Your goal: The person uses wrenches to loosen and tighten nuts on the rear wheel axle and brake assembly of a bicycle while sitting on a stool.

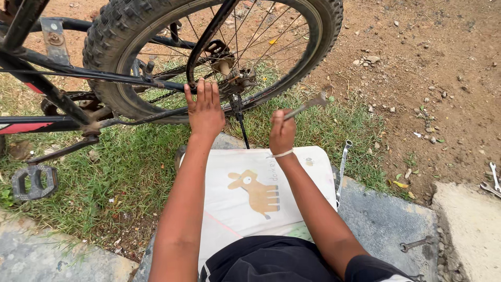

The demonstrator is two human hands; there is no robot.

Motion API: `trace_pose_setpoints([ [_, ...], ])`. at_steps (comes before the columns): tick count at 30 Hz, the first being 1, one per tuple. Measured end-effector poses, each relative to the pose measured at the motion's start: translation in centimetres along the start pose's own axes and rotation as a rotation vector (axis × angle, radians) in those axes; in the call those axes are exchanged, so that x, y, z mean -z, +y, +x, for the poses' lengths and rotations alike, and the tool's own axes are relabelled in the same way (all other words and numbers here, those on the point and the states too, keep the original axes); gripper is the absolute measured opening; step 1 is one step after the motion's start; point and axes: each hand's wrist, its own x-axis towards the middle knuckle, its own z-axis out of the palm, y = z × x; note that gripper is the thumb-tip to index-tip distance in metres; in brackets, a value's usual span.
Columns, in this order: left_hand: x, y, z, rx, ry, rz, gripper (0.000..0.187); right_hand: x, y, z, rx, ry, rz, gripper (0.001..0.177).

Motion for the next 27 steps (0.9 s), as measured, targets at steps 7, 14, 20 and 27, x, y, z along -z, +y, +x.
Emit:
trace_pose_setpoints([
  [7, -0.3, 0.0, 0.0, -0.006, -0.088, 0.062, 0.071, -0.1, 4.0, -5.1, -0.782, -0.222, 0.259, 0.034],
  [14, -0.9, -0.1, 0.0, -0.004, -0.024, 0.034, 0.07, 5.4, -7.9, -0.3, 0.033, 0.326, 0.354, 0.026],
  [20, -0.8, -0.1, 0.0, 0.012, -0.025, 0.019, 0.068, 0.5, -6.4, -1.4, 0.545, 0.202, -0.057, 0.021],
  [27, -0.9, -0.2, 1.1, 0.036, -0.042, 0.038, 0.067, -0.1, -1.2, -2.9, -0.676, -0.196, 0.245, 0.033],
])
